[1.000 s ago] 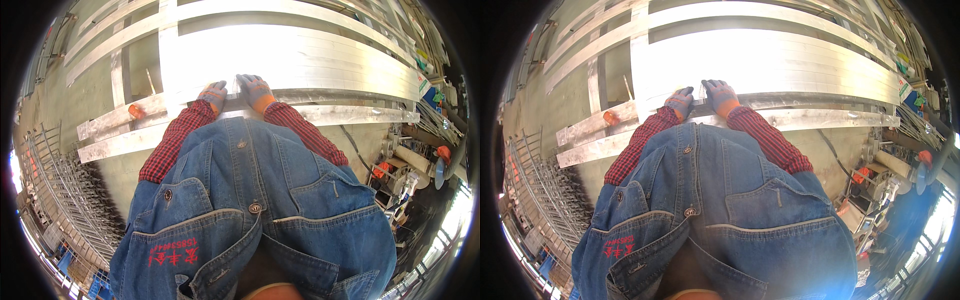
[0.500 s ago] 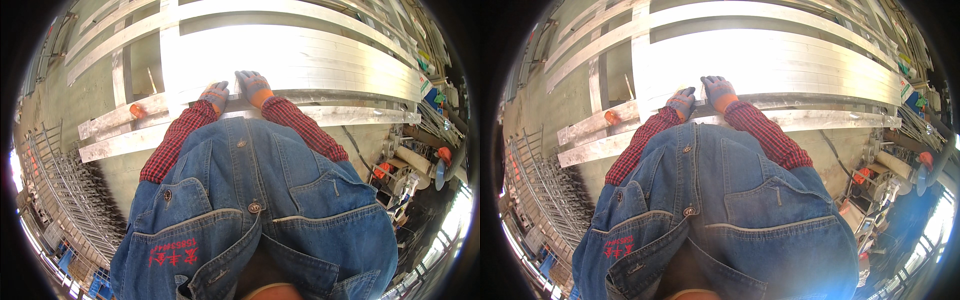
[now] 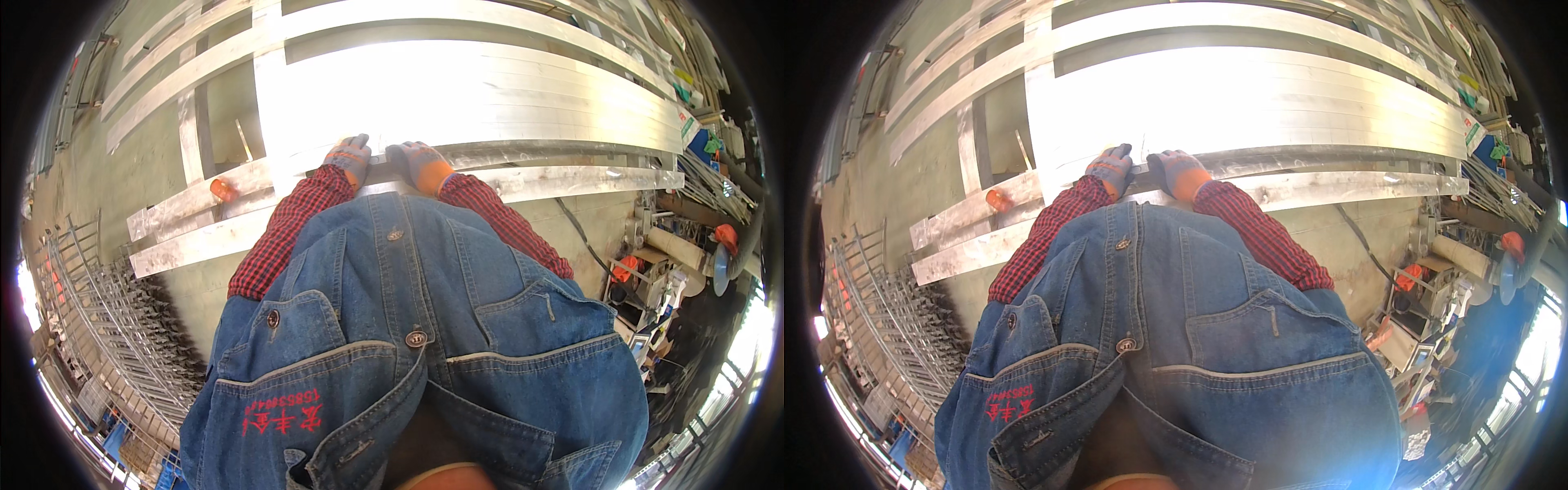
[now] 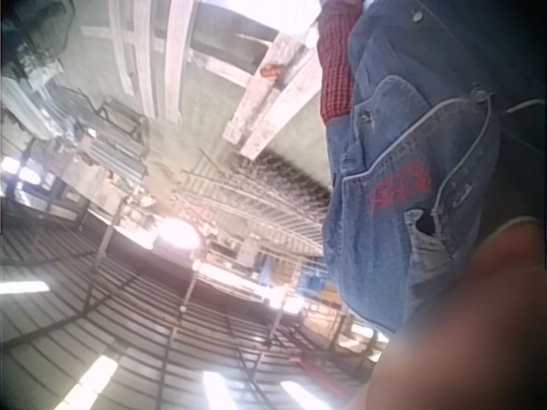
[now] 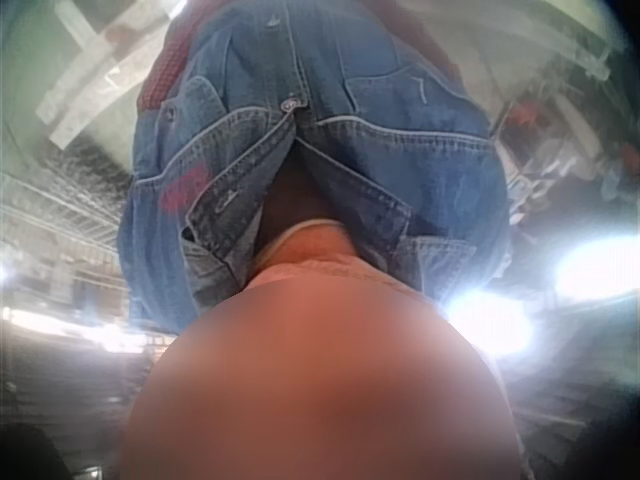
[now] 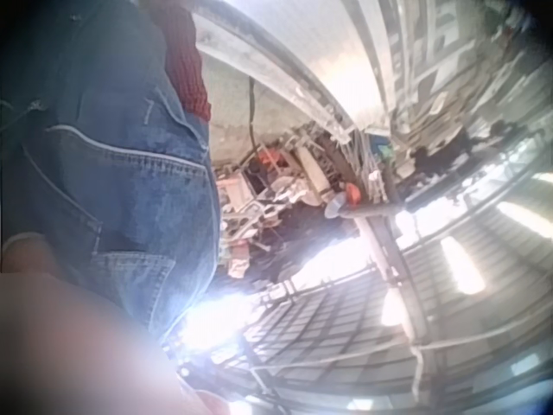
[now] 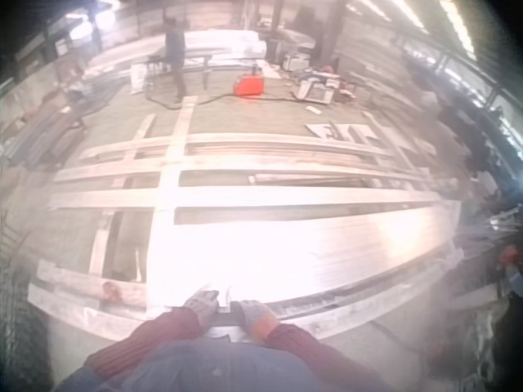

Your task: The person uses a triangular metal square and a marker to draw straight lines on several long, flat metal sheets laid on a workbench. The person repeatedly positions the square, draws a line, then repositions the square to continue marking across the sheet surface.

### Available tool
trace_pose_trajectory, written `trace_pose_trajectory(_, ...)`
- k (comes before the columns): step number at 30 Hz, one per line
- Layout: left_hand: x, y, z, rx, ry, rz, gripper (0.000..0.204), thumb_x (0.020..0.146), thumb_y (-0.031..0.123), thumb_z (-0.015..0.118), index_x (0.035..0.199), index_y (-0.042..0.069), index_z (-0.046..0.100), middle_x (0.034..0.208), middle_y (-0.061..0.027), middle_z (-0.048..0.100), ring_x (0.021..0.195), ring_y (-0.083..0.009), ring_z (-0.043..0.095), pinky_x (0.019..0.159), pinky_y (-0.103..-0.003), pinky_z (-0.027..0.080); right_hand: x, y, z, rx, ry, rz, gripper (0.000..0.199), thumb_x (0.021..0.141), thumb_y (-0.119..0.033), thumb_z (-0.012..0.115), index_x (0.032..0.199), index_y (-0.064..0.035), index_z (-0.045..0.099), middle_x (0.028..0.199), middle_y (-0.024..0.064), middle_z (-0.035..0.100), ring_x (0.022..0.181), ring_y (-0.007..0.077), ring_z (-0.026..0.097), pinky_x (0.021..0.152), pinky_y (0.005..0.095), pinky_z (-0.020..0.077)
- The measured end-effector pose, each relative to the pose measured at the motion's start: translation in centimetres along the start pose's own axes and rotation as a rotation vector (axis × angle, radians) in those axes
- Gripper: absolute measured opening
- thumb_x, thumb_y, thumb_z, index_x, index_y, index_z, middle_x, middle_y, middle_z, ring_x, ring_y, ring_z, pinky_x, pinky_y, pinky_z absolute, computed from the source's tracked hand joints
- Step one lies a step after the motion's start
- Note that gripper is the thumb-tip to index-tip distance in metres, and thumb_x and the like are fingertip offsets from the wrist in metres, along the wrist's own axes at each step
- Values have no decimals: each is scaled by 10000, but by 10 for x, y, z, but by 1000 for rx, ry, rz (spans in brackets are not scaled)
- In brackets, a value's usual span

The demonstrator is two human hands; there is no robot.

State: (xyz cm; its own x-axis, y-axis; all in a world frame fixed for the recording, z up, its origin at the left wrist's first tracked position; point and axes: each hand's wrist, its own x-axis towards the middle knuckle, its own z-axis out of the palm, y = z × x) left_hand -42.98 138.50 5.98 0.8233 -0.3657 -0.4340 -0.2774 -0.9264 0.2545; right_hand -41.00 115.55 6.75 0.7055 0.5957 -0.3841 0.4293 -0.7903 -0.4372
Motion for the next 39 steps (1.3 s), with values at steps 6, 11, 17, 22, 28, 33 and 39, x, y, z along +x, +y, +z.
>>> trace_pose_trajectory(6, 1, -9, 15, 0, 68, 30, 391, 1014, 285, 688, 1328, 53, 673, 1669, -134, 481, 1531, -351, 468, 1240, -444, 445, -33, -5, 14, 266, 5, 119, 376, 1097, -362, 517, 1255, -89, 722, 1297, 224, 727, 1225, 434, 681, 1050, 509, 539)
trace_pose_trajectory(11, -10, -23, 25, 22, 128, 6, 394, 999, 273, 706, 1324, 53, 675, 1644, -151, 507, 1524, -357, 471, 1245, -447, 432, -34, -4, 21, 355, 65, 212, 395, 1101, -393, 525, 1299, -111, 719, 1328, 196, 727, 1245, 427, 675, 1066, 496, 538)
trace_pose_trajectory(17, -44, -51, 18, -33, 109, -80, 427, 999, 278, 716, 1354, 46, 665, 1642, -161, 505, 1511, -359, 481, 1246, -454, 434, -31, -15, 24, 369, 52, 216, 433, 1094, -417, 524, 1357, -122, 701, 1369, 175, 720, 1285, 408, 659, 1091, 481, 528)
trace_pose_trajectory(22, -48, -56, 12, -59, 80, -91, 429, 1005, 264, 717, 1370, 46, 658, 1647, -158, 501, 1519, -359, 473, 1258, -449, 427, -23, -20, 29, 338, 83, 251, 418, 1083, -400, 547, 1356, -120, 695, 1369, 178, 713, 1289, 409, 651, 1094, 490, 520)
trace_pose_trajectory(28, -47, -56, 11, -41, 61, -93, 422, 1010, 260, 724, 1369, 49, 657, 1658, -154, 492, 1530, -357, 466, 1263, -444, 426, -22, -24, 32, 314, 135, 256, 436, 1082, -398, 554, 1346, -81, 693, 1345, 200, 717, 1256, 418, 667, 1079, 498, 525)
trace_pose_trajectory(33, -46, -57, 11, -27, 65, -67, 395, 1012, 273, 727, 1338, 56, 670, 1647, -157, 503, 1520, -365, 476, 1256, -451, 434, -19, -25, 33, 321, 152, 249, 445, 1081, -388, 554, 1338, -52, 691, 1332, 209, 723, 1245, 423, 672, 1080, 497, 526)
trace_pose_trajectory(39, -45, -55, 11, -8, 54, -73, 377, 1018, 299, 721, 1312, 67, 681, 1657, -151, 496, 1512, -363, 486, 1242, -456, 447, -18, -25, 29, 341, 102, 260, 453, 1087, -392, 533, 1340, -51, 690, 1341, 209, 719, 1257, 418, 668, 1090, 495, 520)
